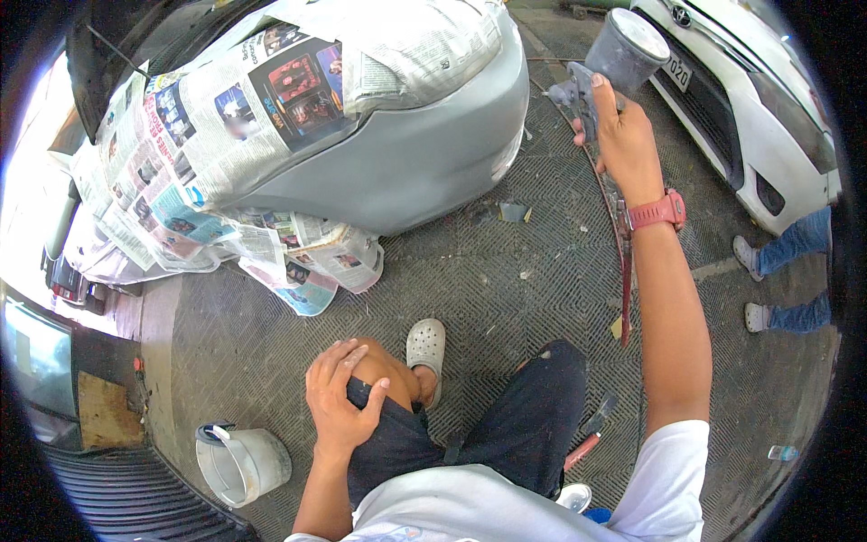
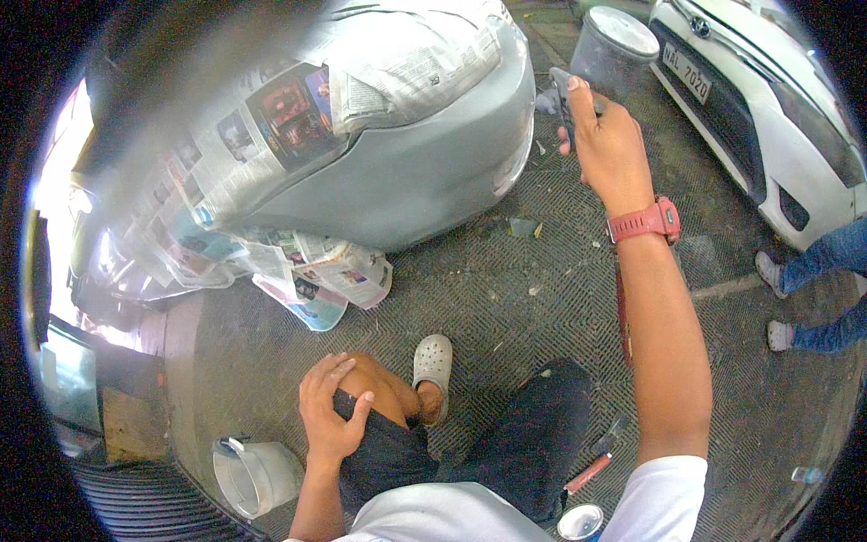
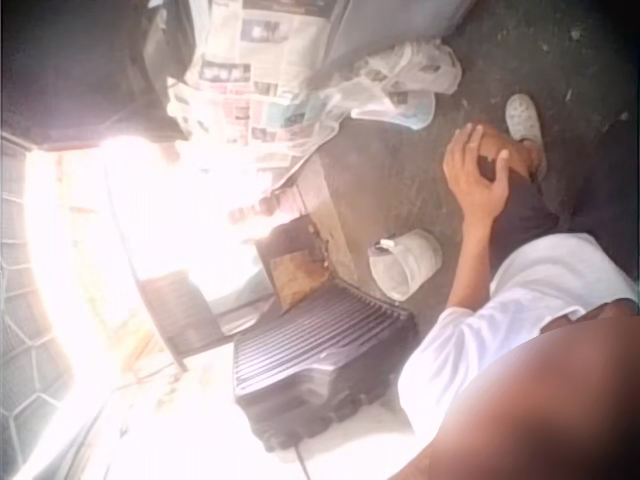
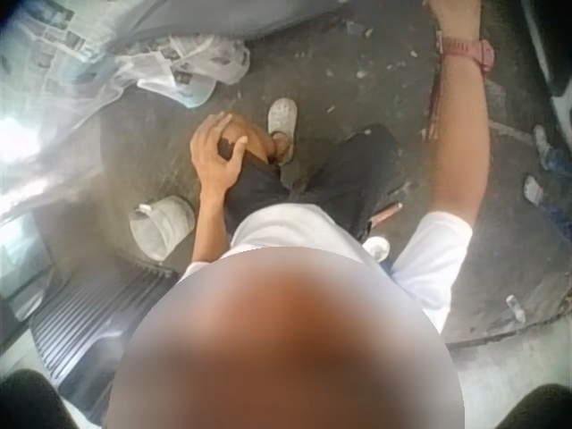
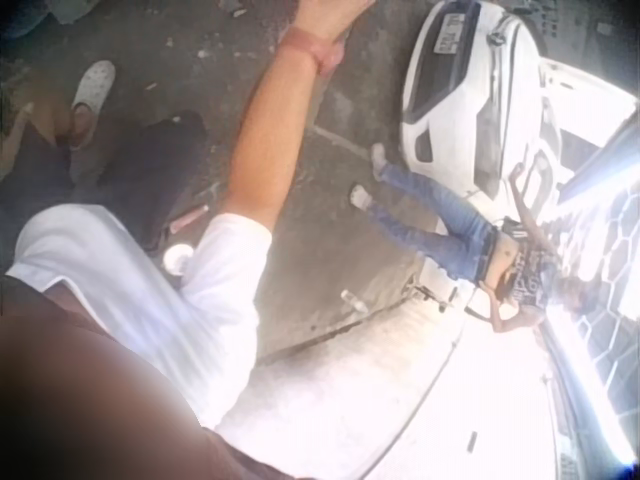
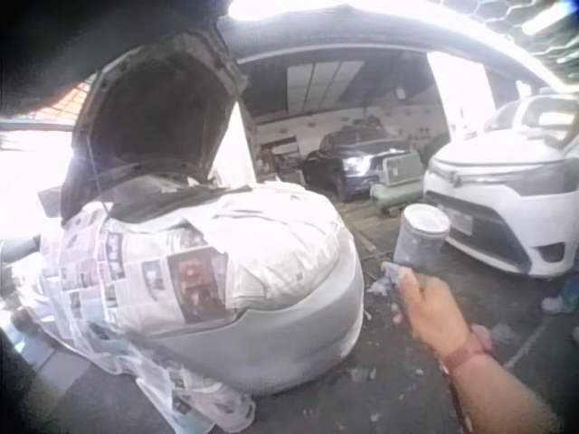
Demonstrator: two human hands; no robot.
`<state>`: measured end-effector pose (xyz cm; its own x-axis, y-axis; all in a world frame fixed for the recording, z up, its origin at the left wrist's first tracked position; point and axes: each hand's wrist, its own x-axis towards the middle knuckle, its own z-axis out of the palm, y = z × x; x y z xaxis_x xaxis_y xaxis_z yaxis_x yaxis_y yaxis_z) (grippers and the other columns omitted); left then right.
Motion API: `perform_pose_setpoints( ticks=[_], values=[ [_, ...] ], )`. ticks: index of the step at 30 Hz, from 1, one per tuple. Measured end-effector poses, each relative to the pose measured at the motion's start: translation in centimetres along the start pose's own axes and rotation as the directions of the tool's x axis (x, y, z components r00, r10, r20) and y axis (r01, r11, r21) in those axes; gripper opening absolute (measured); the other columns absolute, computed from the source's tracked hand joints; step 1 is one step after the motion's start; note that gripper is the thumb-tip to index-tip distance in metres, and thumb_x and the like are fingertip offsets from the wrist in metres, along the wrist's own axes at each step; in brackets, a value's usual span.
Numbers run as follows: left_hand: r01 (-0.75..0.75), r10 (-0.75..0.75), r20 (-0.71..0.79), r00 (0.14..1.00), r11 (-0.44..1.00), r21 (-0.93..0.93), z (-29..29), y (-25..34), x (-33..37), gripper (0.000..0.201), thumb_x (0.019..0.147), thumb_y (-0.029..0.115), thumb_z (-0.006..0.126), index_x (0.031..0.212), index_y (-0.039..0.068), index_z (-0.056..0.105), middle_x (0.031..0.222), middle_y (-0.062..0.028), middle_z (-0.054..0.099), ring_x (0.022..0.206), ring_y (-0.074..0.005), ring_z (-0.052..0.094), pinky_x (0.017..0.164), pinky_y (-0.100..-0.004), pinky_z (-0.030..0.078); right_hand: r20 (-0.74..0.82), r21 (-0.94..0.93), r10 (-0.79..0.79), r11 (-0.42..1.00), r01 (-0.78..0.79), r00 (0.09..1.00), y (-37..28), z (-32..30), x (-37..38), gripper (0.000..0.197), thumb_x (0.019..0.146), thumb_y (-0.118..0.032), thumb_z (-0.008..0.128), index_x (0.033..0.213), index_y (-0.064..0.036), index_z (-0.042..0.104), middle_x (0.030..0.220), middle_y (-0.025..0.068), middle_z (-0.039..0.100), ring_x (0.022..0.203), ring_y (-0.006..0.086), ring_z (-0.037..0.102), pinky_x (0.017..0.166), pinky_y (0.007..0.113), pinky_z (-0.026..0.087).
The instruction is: The person uses a spray gun to apply paint to a car bumper. They move the spray gun steadily across the surface, occasionally touching the bumper with their left hand to guide the work.
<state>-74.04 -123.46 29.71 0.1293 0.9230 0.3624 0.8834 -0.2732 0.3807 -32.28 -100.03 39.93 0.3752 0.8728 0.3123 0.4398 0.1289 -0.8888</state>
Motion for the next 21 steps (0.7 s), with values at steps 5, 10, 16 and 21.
perform_pose_setpoints(
  ticks=[5,10,16,21],
  values=[
    [-0.010,0.010,0.003,1.000,1.000,-0.010,0.2,0.2,0.2,0.052,0.086,0.031,0.086,0.131,0.007,0.075,0.141,-0.0152,0.073,0.136,-0.0402,0.064,0.119,-0.0523,0.043,0.136,0.073,-0.037,0.997,0.027,0.990,-2.4,1.9,-0.3,0.073,0.112,-0.062,0.051,0.112,0.0057,0.077,0.078,0.0107,0.075,0.060,0.0164,0.073,0.047,0.033,0.053],
    [-0.026,0.026,-0.005,1.000,1.000,0.011,0.2,0.3,0.1,0.054,0.084,0.030,0.087,0.131,0.007,0.075,0.139,-0.0135,0.072,0.134,-0.0388,0.065,0.116,-0.0531,0.045,0.290,0.172,-0.100,0.984,0.051,0.952,-5.3,5.1,-1.3,0.075,0.111,-0.063,0.052,0.095,0.0068,0.074,0.074,0.0131,0.074,0.056,0.0189,0.072,0.045,0.035,0.054],
    [-0.012,0.012,-0.005,1.000,1.000,0.021,0.2,0.4,-0.1,0.053,0.084,0.031,0.087,0.130,0.007,0.075,0.139,-0.0136,0.073,0.135,-0.0387,0.065,0.116,-0.0534,0.045,0.422,0.371,-0.085,0.925,-0.087,0.903,-8.4,8.1,-0.6,0.070,0.112,-0.060,0.050,0.101,0.0048,0.073,0.079,0.0148,0.077,0.059,0.0206,0.074,0.044,0.035,0.053],
    [-0.004,0.004,-0.008,1.000,1.000,0.012,0.0,0.1,-0.1,0.054,0.084,0.032,0.087,0.130,0.007,0.075,0.138,-0.0140,0.073,0.135,-0.0387,0.065,0.116,-0.0538,0.045,0.418,0.296,-0.046,0.951,-0.088,0.907,-7.8,7.7,2.0,0.070,0.112,-0.061,0.049,0.108,0.0051,0.072,0.079,0.0146,0.076,0.060,0.0202,0.074,0.044,0.035,0.053]
  ],
)
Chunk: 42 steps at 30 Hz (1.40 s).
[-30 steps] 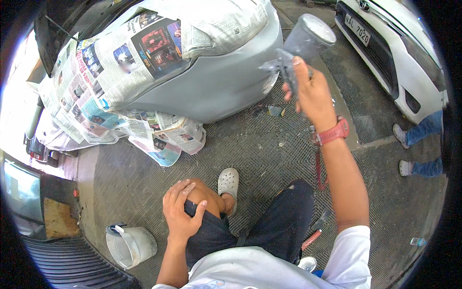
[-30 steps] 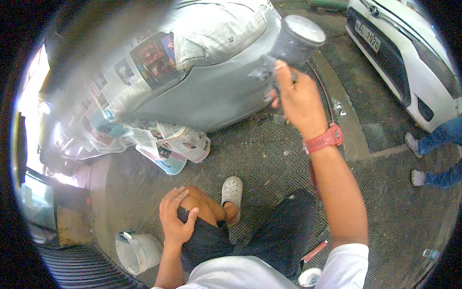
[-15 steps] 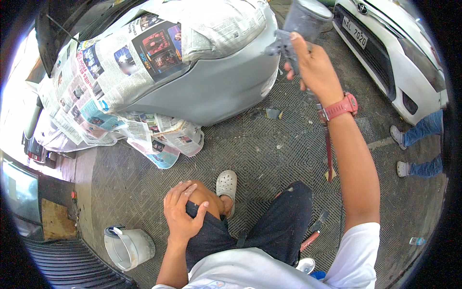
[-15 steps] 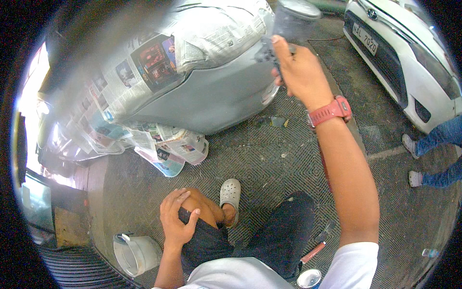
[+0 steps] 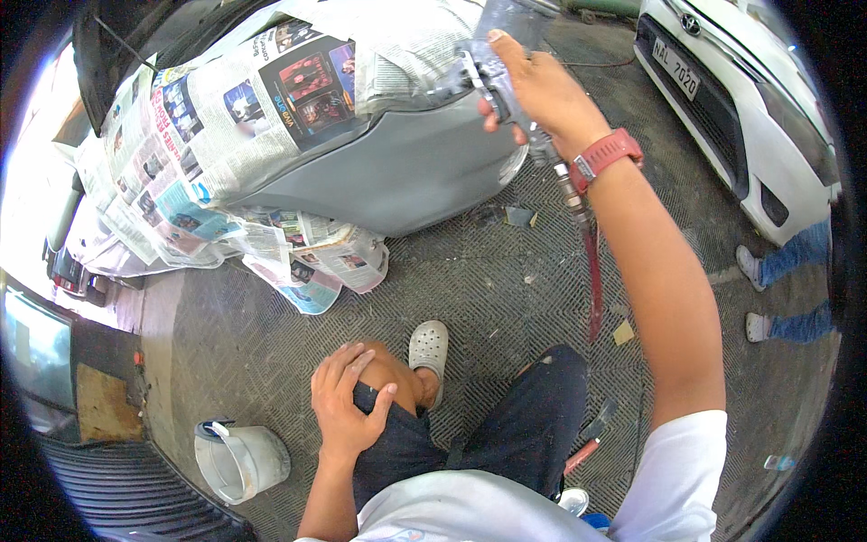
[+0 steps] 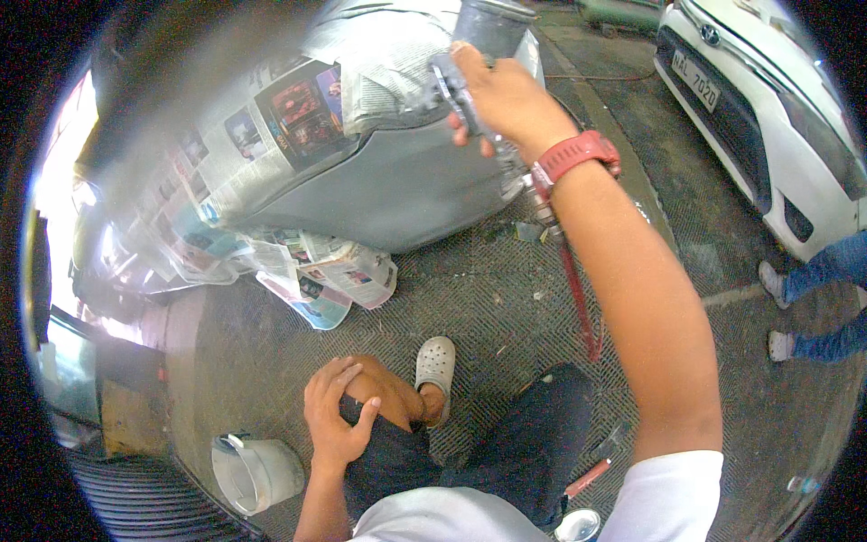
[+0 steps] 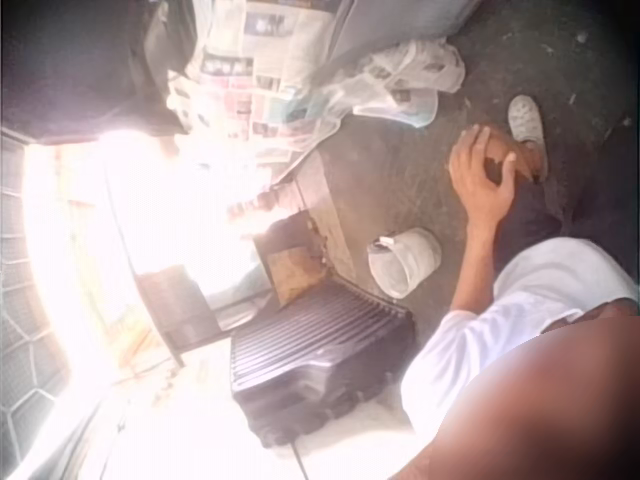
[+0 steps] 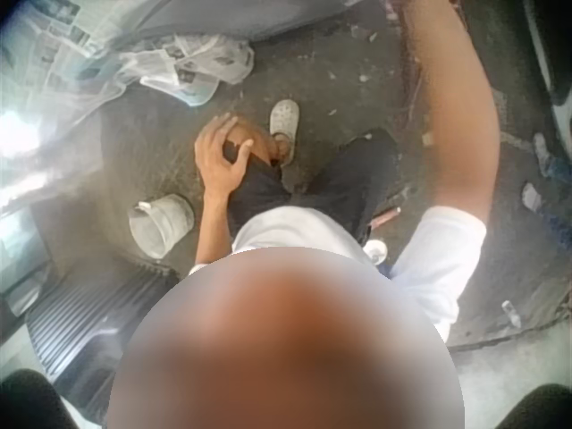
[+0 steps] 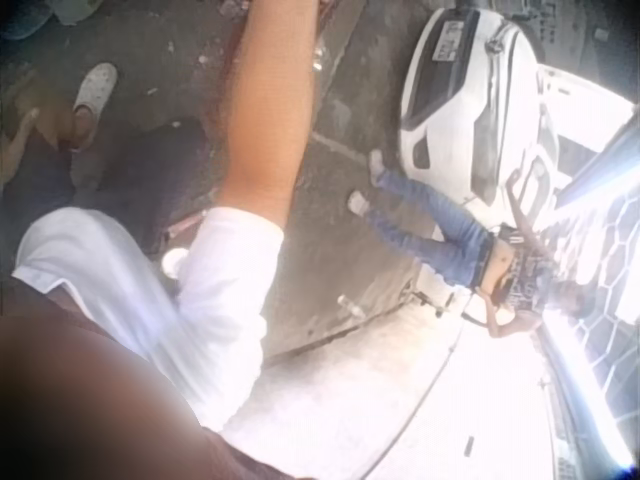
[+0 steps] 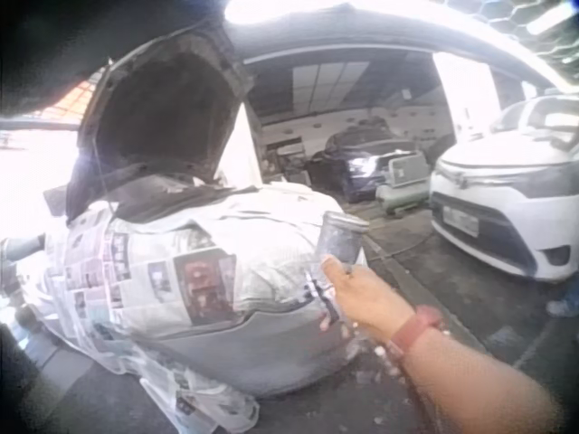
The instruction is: The person uses a spray gun to apply paint to a car bumper. They move the spray gun steadily across the surface, occasionally touching the bumper with their left hand to guide the work.
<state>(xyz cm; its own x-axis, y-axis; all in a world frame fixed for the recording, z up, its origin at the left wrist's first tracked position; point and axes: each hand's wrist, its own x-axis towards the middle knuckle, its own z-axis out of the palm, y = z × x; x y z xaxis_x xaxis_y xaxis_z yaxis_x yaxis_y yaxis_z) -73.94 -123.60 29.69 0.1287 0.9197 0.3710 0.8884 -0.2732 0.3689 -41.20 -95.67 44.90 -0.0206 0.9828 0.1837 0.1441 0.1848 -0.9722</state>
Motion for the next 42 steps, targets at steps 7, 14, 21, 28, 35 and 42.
perform_pose_setpoints(
  ticks=[7,14,21,28,35,42],
  values=[
    [0.040,-0.040,0.011,0.999,0.999,-0.002,-0.6,-0.7,-0.4,0.053,0.087,0.036,0.084,0.131,0.009,0.074,0.140,-0.0137,0.072,0.136,-0.0410,0.063,0.119,-0.0540,0.043,-0.182,-0.304,-0.019,0.952,-0.038,0.983,1.9,-5.2,3.5,0.078,0.111,-0.063,0.050,0.103,0.0114,0.073,0.075,0.0150,0.074,0.056,0.0226,0.073,0.047,0.038,0.055],
    [0.009,-0.009,-0.005,1.000,1.000,0.003,-0.7,-1.1,-0.7,0.054,0.084,0.034,0.087,0.129,0.008,0.075,0.139,-0.0132,0.072,0.134,-0.0379,0.065,0.115,-0.0537,0.045,-0.395,-0.391,-0.071,0.915,-0.098,0.916,3.2,-8.0,7.1,0.083,0.110,-0.065,0.047,0.086,0.0101,0.074,0.071,0.0154,0.075,0.056,0.0255,0.073,0.053,0.041,0.059],
    [0.041,-0.041,0.008,0.999,0.999,0.002,-1.0,-1.4,-1.0,0.051,0.086,0.032,0.085,0.129,0.008,0.076,0.141,-0.0135,0.073,0.137,-0.0394,0.064,0.118,-0.0524,0.044,-0.411,-0.524,-0.160,0.847,-0.089,0.898,3.4,-7.9,4.3,0.082,0.109,-0.068,0.049,0.092,0.0071,0.075,0.075,0.0151,0.074,0.061,0.0241,0.075,0.052,0.040,0.058],
    [0.042,-0.040,-0.044,0.998,0.998,0.043,-1.2,-1.7,-0.8,0.049,0.086,0.035,0.085,0.126,0.007,0.078,0.137,-0.0123,0.075,0.132,-0.0375,0.067,0.114,-0.0518,0.047,-0.071,-0.165,-0.083,0.984,0.071,0.994,1.0,-0.9,-3.2,0.069,0.114,-0.060,0.050,0.114,0.0036,0.075,0.084,0.0108,0.077,0.066,0.0150,0.075,0.043,0.030,0.050],
    [0.097,-0.087,-0.099,0.991,0.991,0.096,-2.7,-0.4,-3.1,0.049,0.087,0.035,0.085,0.127,0.008,0.077,0.139,-0.0123,0.073,0.135,-0.0376,0.064,0.116,-0.0528,0.045,0.086,-0.124,-0.071,0.989,0.081,0.994,-1.0,7.0,-3.5,0.067,0.111,-0.060,0.053,0.110,0.0035,0.076,0.074,0.0088,0.072,0.060,0.0164,0.071,0.046,0.034,0.053],
    [0.299,-0.263,-0.180,0.948,0.930,0.214,-7.7,0.7,-8.8,0.050,0.089,0.034,0.085,0.131,0.009,0.076,0.139,-0.0111,0.073,0.138,-0.0392,0.061,0.118,-0.0534,0.042,0.293,-0.097,-0.148,0.978,0.184,0.945,-2.7,15.7,-3.4,0.065,0.114,-0.056,0.051,0.118,0.0045,0.074,0.078,0.0095,0.072,0.060,0.0151,0.072,0.044,0.031,0.053]
  ],
)
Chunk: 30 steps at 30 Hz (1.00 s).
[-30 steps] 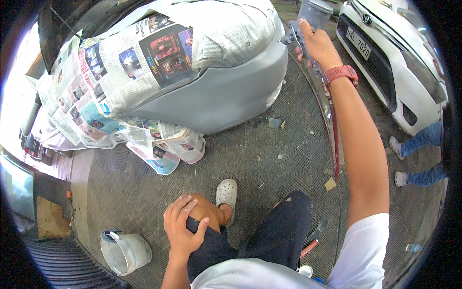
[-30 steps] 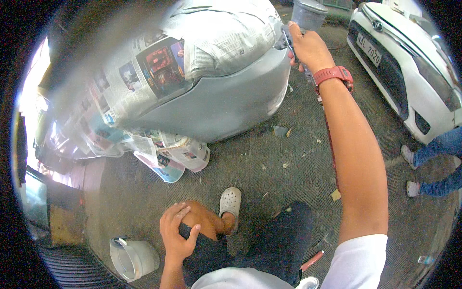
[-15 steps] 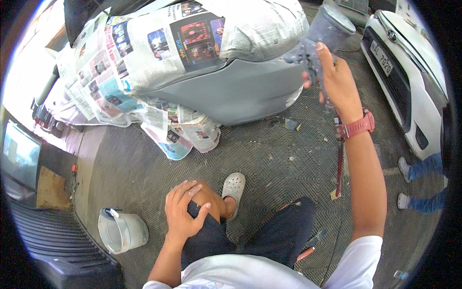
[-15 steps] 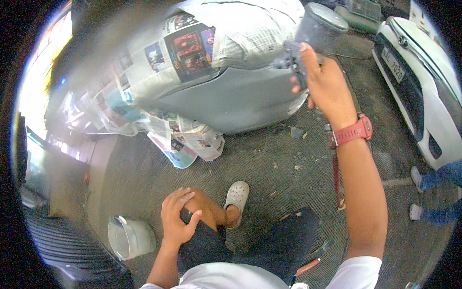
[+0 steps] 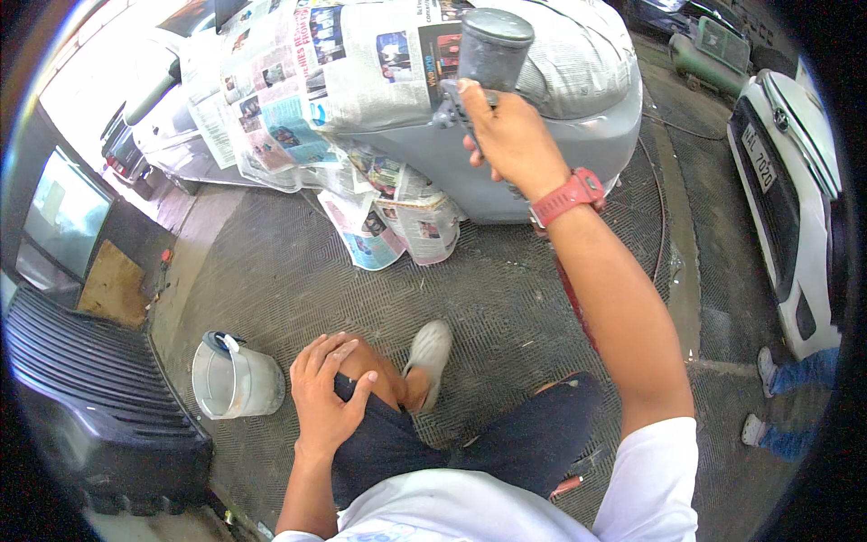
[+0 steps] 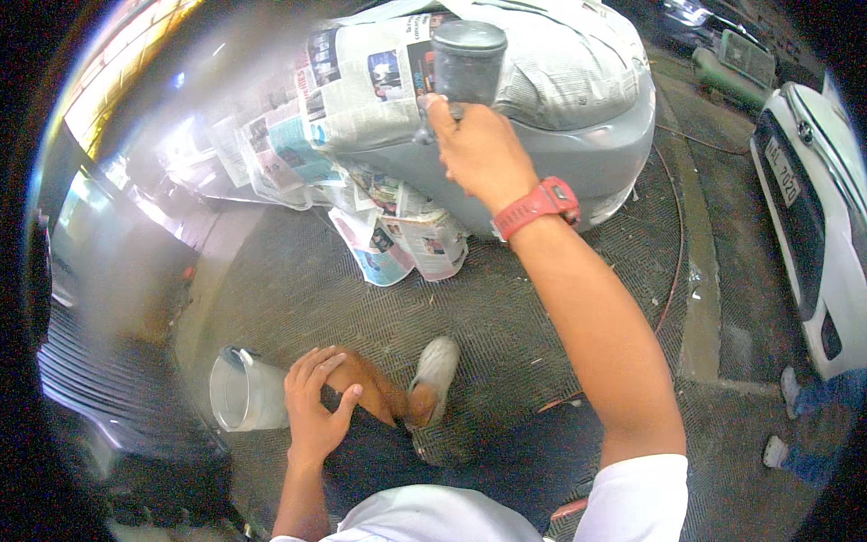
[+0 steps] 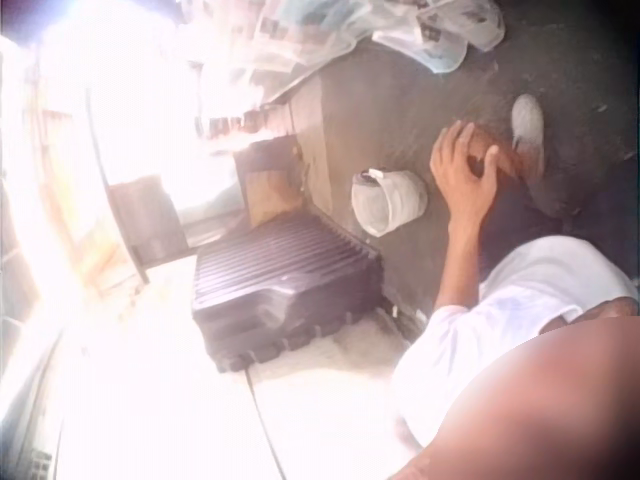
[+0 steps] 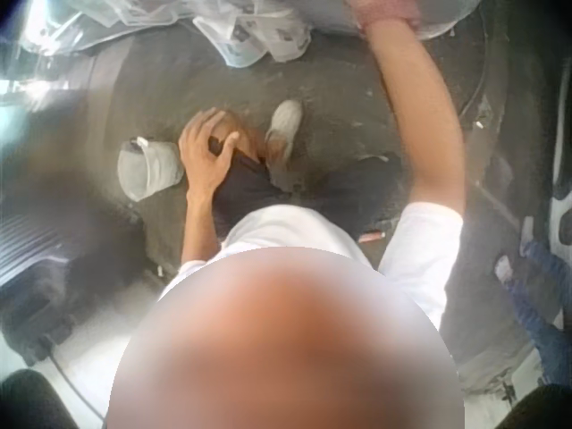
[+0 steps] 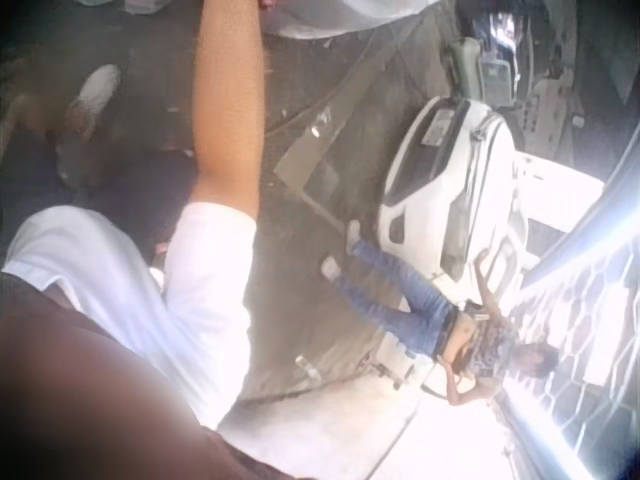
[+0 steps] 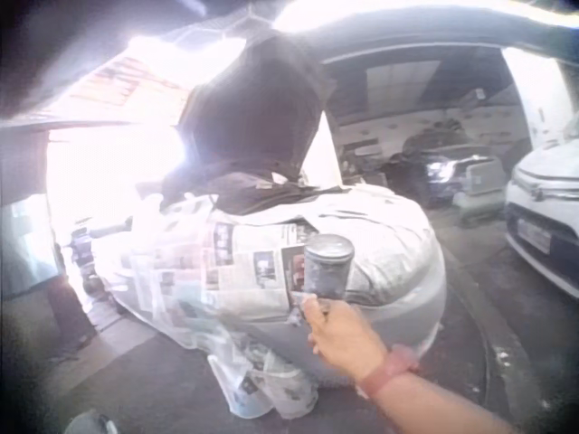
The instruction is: The person uses a spray gun to apply paint to a car bumper. They move the spray gun steadily across the surface, occasionally touching the bumper with their left hand to guide the work.
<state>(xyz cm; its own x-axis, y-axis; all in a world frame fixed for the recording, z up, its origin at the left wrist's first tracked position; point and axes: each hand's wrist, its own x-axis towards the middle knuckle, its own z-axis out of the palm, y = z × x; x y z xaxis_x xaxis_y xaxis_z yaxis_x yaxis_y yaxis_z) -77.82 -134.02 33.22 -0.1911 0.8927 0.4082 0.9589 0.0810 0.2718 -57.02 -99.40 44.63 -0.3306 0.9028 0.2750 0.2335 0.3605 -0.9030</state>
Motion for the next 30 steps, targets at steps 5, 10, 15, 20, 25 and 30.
perform_pose_setpoints(
  ticks=[5,10,15,20,25,30],
  values=[
    [0.025,-0.023,0.216,0.976,1.000,-0.006,4.0,-2.3,0.0,0.054,0.088,0.036,0.087,0.135,0.011,0.074,0.151,-0.0171,0.061,0.146,-0.0412,0.052,0.126,-0.0629,0.034,-0.076,-0.129,-0.119,0.986,0.109,0.990,-2.5,6.9,1.8,0.066,0.111,-0.056,0.051,0.110,0.0034,0.079,0.091,0.0264,0.074,0.089,0.0426,0.071,0.080,0.053,0.055],
    [0.140,-0.152,0.139,0.978,0.985,0.097,7.8,-5.4,-0.7,0.050,0.087,0.036,0.087,0.130,0.013,0.075,0.147,-0.0137,0.064,0.144,-0.0396,0.054,0.127,-0.0633,0.034,-0.110,-0.110,-0.271,0.959,0.259,0.956,-3.5,14.1,2.2,0.060,0.110,-0.051,0.053,0.110,0.0021,0.080,0.095,0.0354,0.074,0.097,0.0558,0.072,0.091,0.062,0.056],
    [0.156,-0.162,0.130,0.978,0.986,0.062,8.0,-8.4,-0.3,0.046,0.089,0.035,0.086,0.129,0.015,0.077,0.144,-0.0127,0.066,0.139,-0.0378,0.057,0.124,-0.0589,0.038,-0.114,0.085,-0.181,0.978,0.191,0.977,0.3,19.5,-2.2,0.054,0.111,-0.041,0.057,0.133,0.0059,0.072,0.106,0.0368,0.075,0.108,0.0542,0.072,0.095,0.054,0.058],
    [0.187,-0.195,0.154,0.969,0.980,0.064,9.2,-11.2,0.2,0.044,0.090,0.035,0.085,0.128,0.016,0.078,0.144,-0.0120,0.067,0.139,-0.0380,0.057,0.122,-0.0552,0.039,-0.533,-0.005,-0.288,0.942,0.337,0.796,8.8,24.2,-6.3,0.053,0.111,-0.031,0.058,0.152,0.0021,0.062,0.128,0.0336,0.074,0.105,0.0481,0.077,0.090,0.052,0.061],
    [0.191,-0.189,0.187,0.964,0.982,0.005,10.5,-13.9,0.9,0.042,0.092,0.035,0.084,0.129,0.017,0.079,0.145,-0.0108,0.068,0.141,-0.0370,0.056,0.123,-0.0539,0.039,-0.691,0.141,-0.024,0.976,0.167,0.723,16.2,27.1,-10.8,0.055,0.113,-0.030,0.057,0.159,0.0011,0.056,0.125,0.0293,0.076,0.104,0.0474,0.077,0.090,0.053,0.061],
    [0.169,-0.151,0.235,0.960,0.984,-0.057,12.4,-16.1,2.5,0.038,0.093,0.036,0.083,0.127,0.018,0.081,0.144,-0.0105,0.069,0.139,-0.0366,0.059,0.122,-0.0530,0.040,-0.756,0.264,0.217,0.964,-0.015,0.617,21.7,28.4,-13.5,0.052,0.118,-0.034,0.050,0.154,0.0021,0.060,0.110,0.0214,0.078,0.086,0.0281,0.077,0.077,0.042,0.062]
  ],
)
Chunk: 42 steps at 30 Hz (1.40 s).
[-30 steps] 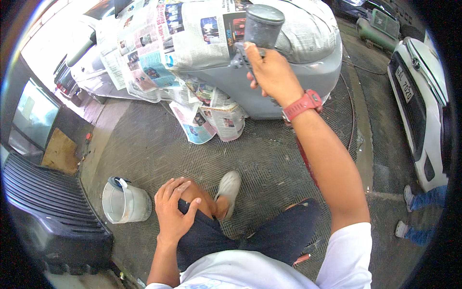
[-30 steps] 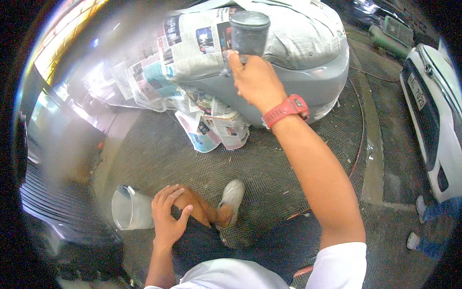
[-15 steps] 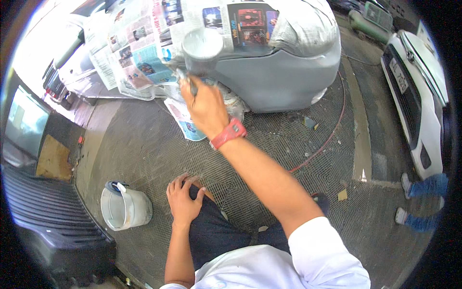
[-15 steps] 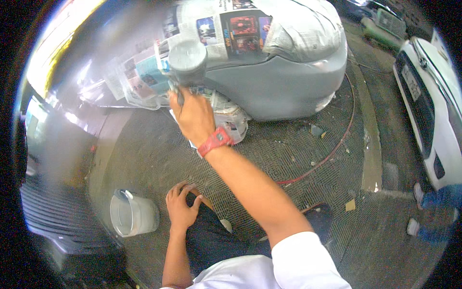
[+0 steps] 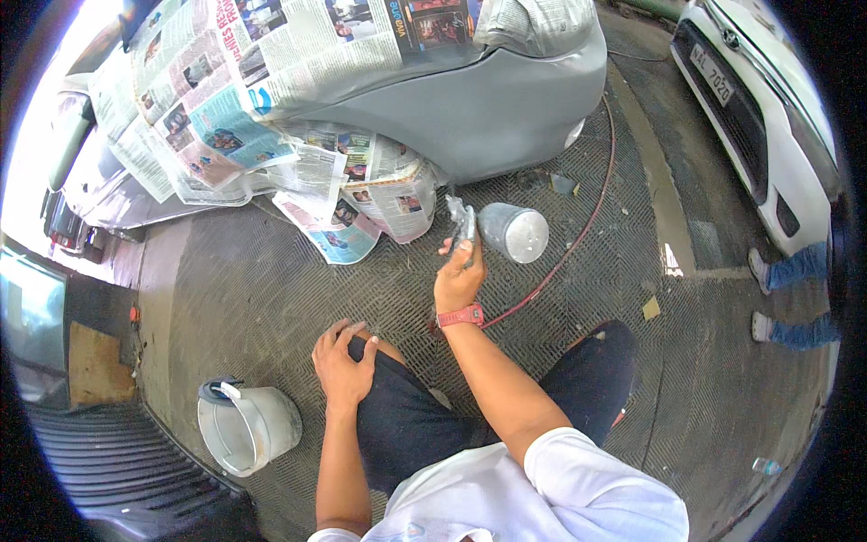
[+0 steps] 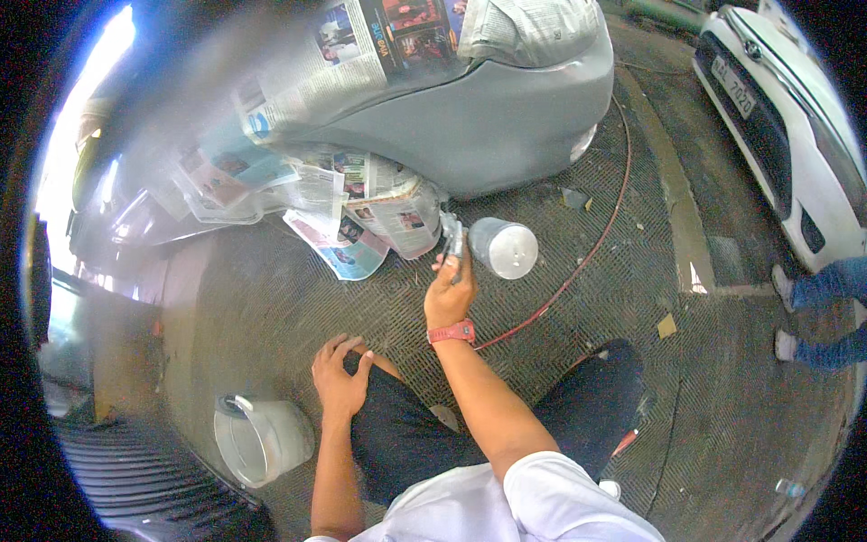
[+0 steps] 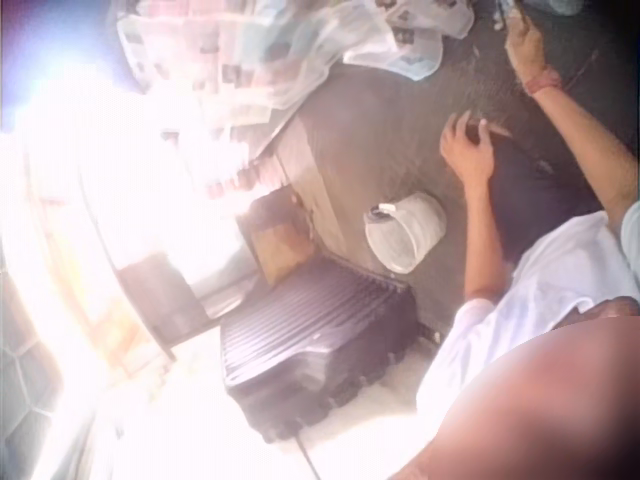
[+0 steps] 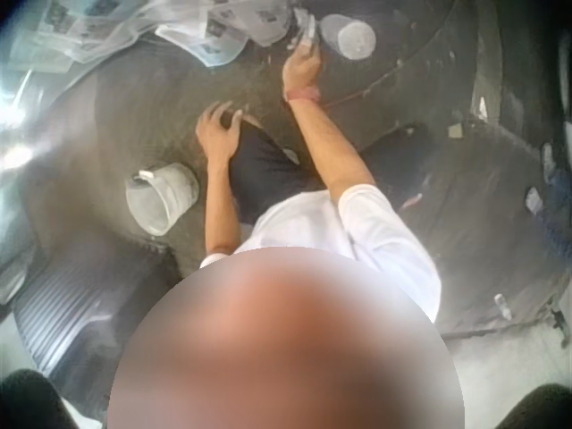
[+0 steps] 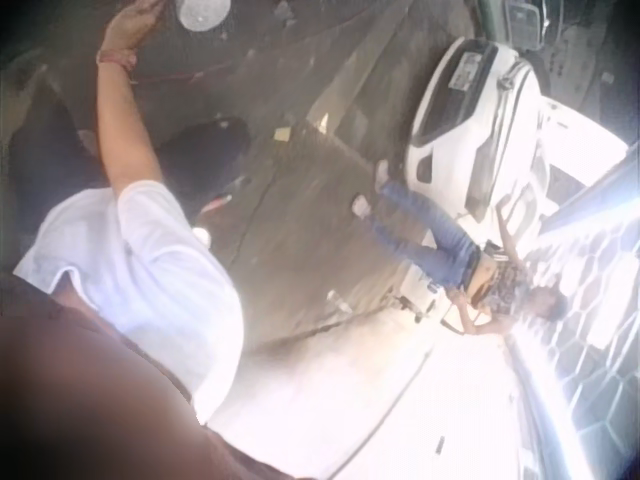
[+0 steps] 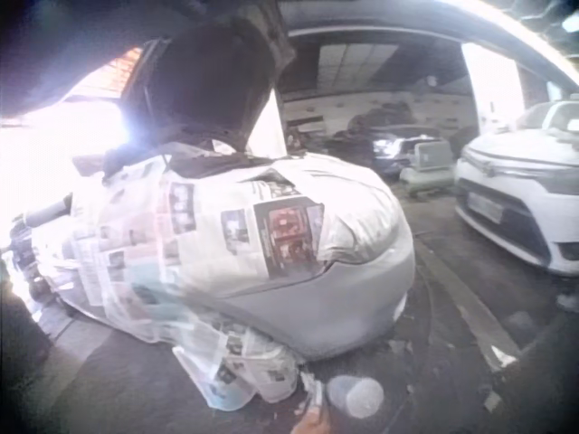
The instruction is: The person uses a spray gun to apply paint to a car bumper. They move the spray gun steadily across the surface, occasionally touching the bumper with their left hand to guide the work.
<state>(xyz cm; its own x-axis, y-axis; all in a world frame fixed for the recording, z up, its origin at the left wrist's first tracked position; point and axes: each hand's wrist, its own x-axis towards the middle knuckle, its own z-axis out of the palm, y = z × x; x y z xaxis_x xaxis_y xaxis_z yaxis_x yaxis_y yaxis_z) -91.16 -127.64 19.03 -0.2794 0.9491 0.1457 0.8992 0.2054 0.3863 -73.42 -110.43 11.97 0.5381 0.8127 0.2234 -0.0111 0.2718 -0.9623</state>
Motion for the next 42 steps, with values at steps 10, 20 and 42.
perform_pose_setpoints(
  ticks=[10,20,42],
  values=[
    [-0.005,0.014,0.097,0.995,0.996,-0.092,2.1,-2.7,3.3,0.033,0.095,0.036,0.081,0.121,0.017,0.082,0.141,-0.0104,0.072,0.137,-0.0352,0.062,0.120,-0.0518,0.042,-0.186,-0.219,0.126,0.961,-0.166,0.974,5.2,-1.4,-0.5,0.049,0.120,-0.035,0.047,0.117,0.0077,0.072,0.091,0.0157,0.077,0.077,0.0241,0.074,0.072,0.041,0.057],
    [-0.033,0.049,0.107,0.993,0.989,-0.142,2.8,-2.7,4.0,0.030,0.094,0.032,0.081,0.119,0.015,0.083,0.137,-0.0125,0.074,0.132,-0.0363,0.066,0.116,-0.0524,0.047,-0.116,-0.100,0.097,0.989,-0.109,0.988,6.1,-7.1,4.0,0.049,0.120,-0.034,0.045,0.116,0.0056,0.073,0.083,0.0108,0.076,0.061,0.0179,0.067,0.060,0.037,0.056],
    [-0.017,0.022,0.073,0.997,0.998,-0.062,1.7,-2.3,1.7,0.033,0.097,0.032,0.079,0.123,0.011,0.081,0.140,-0.0165,0.073,0.135,-0.0391,0.064,0.118,-0.0505,0.047,-0.040,-0.147,0.211,0.965,-0.215,0.977,5.2,-11.7,9.5,0.045,0.119,-0.034,0.050,0.116,0.0033,0.074,0.079,0.0097,0.075,0.066,0.0181,0.071,0.065,0.037,0.058]
  ],
)
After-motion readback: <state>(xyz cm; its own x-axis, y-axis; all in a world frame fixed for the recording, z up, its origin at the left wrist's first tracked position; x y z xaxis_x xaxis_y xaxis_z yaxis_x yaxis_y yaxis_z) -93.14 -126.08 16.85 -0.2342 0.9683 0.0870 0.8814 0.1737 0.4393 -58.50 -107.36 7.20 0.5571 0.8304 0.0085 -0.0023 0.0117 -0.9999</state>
